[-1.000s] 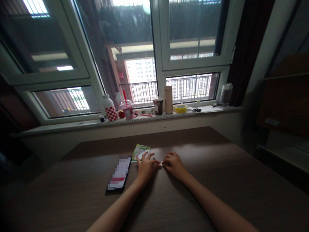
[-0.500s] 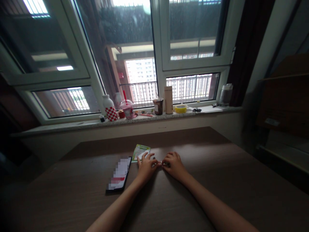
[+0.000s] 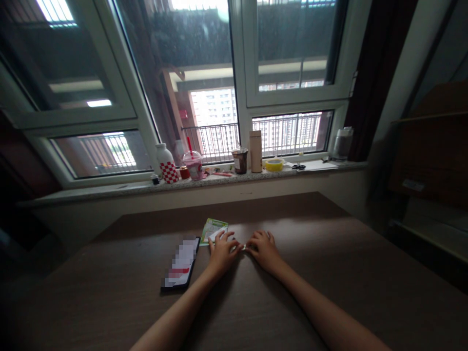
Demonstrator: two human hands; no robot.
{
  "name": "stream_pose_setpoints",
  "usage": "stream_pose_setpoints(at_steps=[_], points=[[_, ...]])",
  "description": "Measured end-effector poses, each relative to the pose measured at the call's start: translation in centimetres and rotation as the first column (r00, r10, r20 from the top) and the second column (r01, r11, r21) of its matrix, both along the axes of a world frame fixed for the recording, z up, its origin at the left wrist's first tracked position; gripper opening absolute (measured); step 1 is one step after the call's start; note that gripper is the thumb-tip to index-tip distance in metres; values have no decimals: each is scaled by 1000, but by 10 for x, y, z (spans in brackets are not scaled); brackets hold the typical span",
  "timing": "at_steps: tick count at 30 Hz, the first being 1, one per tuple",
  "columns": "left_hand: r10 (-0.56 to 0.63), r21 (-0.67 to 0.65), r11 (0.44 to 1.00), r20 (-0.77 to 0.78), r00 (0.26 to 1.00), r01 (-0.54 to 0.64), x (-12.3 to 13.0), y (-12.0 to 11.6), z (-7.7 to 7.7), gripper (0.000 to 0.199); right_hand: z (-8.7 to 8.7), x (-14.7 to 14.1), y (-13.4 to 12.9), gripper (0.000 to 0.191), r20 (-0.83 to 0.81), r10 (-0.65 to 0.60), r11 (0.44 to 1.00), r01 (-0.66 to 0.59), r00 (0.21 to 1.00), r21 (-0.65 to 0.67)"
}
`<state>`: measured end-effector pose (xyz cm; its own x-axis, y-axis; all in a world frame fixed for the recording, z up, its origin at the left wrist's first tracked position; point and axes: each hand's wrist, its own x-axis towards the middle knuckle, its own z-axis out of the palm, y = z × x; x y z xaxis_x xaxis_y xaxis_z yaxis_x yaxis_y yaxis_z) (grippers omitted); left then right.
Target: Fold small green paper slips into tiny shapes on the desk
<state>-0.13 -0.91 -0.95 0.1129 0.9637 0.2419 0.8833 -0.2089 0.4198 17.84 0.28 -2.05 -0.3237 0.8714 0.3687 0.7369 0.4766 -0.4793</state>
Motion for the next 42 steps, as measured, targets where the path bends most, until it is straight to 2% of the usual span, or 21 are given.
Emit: stream_pose_setpoints(at_steps=[7,15,26,42], points=[[27,-61,998,35,999,-25,1,0,3,13,3,-2,-3,12,-24,-39,997,37,999,-61],[44,-73,997,41,998,-41,1,2,2,12,-2,-3,0,13,4,-151,988,151,989,-10],[31,-65,997,-3,1000,-31,4,-2,7,23,-5,-7,0,19,67,-178,984,179,982,-1],[112,-71,991,-23,993,-114,13,-3,5,20,-8,-4,2,16,65,-207,978,207,976,7]])
